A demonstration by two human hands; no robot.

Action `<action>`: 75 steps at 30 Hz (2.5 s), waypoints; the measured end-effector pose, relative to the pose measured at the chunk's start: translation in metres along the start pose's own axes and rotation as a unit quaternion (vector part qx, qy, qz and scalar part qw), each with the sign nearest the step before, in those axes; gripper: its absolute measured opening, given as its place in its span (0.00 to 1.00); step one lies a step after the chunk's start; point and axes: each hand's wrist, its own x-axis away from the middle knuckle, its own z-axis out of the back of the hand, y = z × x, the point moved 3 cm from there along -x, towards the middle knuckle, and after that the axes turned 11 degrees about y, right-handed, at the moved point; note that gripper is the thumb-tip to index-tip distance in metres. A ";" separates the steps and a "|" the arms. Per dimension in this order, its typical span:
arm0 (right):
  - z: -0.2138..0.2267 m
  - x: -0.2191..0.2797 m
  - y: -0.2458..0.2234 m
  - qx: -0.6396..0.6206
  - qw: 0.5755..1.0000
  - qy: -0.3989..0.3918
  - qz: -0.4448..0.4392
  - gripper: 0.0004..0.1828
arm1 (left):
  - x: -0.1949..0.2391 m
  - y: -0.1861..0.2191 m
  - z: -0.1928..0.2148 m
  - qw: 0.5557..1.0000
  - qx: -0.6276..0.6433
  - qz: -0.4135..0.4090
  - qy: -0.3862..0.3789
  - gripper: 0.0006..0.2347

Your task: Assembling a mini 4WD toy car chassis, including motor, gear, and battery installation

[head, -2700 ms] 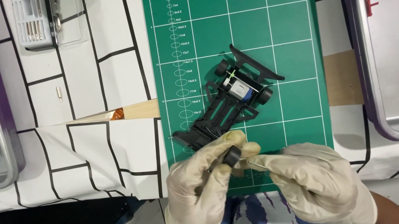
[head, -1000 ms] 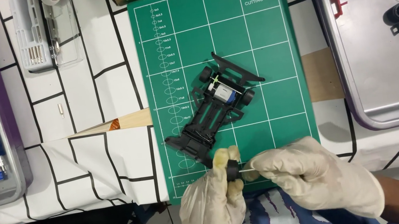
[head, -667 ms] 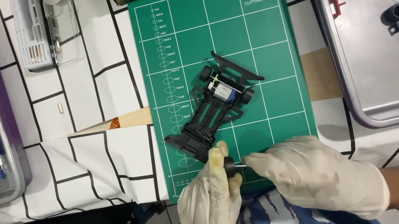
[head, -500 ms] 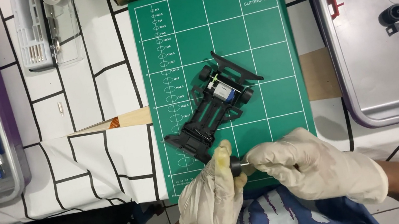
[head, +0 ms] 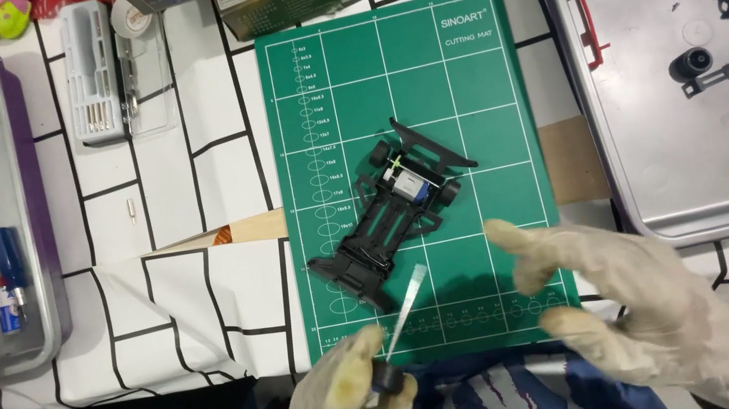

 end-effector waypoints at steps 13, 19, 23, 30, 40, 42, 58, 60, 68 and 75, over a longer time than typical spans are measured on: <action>-0.050 0.033 0.008 -0.162 0.986 0.039 -0.020 0.26 | 0.019 0.007 -0.043 0.953 0.066 -0.239 0.172 0.07; -0.037 0.020 0.009 -0.027 0.999 0.023 -0.010 0.16 | 0.032 -0.037 -0.042 0.976 0.008 -0.141 0.165 0.24; -0.036 0.022 0.017 0.051 0.998 -0.026 -0.032 0.21 | -0.026 -0.032 -0.007 0.958 -0.189 -0.134 0.171 0.32; -0.046 0.030 0.023 0.117 0.988 -0.042 0.087 0.19 | -0.041 -0.029 -0.004 0.950 -0.228 -0.198 0.084 0.27; -0.046 0.023 0.017 0.100 0.987 -0.062 0.113 0.18 | -0.031 -0.027 -0.017 0.921 -0.284 -0.230 0.138 0.24; -0.047 0.024 0.019 0.113 0.986 -0.070 0.097 0.18 | -0.033 -0.026 -0.017 0.919 -0.283 -0.235 0.143 0.24; -0.029 0.038 0.032 0.124 0.990 -0.054 0.041 0.26 | -0.035 -0.017 -0.016 0.929 -0.290 -0.199 0.115 0.26; -0.031 0.039 0.032 0.164 0.983 -0.051 0.058 0.25 | -0.032 -0.016 -0.017 0.918 -0.331 -0.188 0.115 0.26; -0.029 0.034 0.030 0.157 0.985 -0.049 0.050 0.23 | -0.027 -0.005 -0.032 0.895 -0.372 -0.209 0.132 0.27; -0.031 0.035 0.034 0.170 0.982 -0.032 0.071 0.23 | -0.031 0.010 -0.035 0.879 -0.365 -0.272 0.143 0.26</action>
